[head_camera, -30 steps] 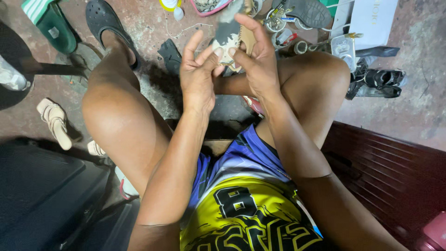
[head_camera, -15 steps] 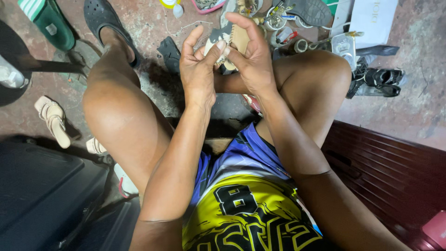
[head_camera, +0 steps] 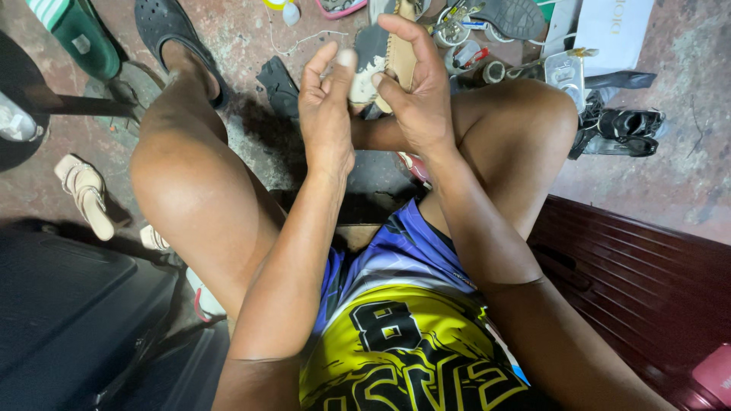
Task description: The person sits on the floor and repairs a shoe sole by hand. They repeatedly peel and press a white patch onto the black sole, adjusting the edges and smoothing the surface throughout the clip.
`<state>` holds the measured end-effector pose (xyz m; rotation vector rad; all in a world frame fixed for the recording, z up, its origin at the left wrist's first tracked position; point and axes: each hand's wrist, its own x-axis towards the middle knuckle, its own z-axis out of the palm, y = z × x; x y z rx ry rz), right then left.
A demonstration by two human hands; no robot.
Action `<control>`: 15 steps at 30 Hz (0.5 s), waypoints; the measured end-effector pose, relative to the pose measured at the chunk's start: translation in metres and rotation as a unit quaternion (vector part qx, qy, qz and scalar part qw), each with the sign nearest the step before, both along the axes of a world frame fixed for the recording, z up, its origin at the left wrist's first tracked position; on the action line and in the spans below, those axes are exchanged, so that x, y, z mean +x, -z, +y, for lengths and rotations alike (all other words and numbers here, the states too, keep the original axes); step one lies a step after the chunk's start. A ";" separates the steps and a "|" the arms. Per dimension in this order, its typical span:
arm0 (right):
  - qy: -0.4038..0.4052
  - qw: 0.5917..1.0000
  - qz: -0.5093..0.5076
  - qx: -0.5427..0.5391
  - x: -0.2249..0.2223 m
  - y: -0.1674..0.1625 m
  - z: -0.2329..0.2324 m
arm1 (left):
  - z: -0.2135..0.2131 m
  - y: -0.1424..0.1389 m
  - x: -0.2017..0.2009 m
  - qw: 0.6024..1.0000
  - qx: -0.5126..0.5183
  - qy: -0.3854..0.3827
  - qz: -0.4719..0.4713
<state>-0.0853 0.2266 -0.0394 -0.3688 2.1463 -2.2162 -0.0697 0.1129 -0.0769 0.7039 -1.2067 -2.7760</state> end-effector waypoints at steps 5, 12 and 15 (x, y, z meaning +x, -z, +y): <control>-0.049 0.993 -0.074 -0.074 -0.002 0.001 0.004 | -0.001 -0.001 -0.001 0.999 0.020 -0.004 0.037; -0.053 0.998 -0.044 -0.009 -0.004 0.002 0.005 | -0.001 -0.002 0.003 0.996 0.028 0.060 -0.064; -0.057 0.997 -0.028 0.040 -0.001 0.002 0.003 | 0.003 0.000 0.000 0.997 0.080 0.001 -0.014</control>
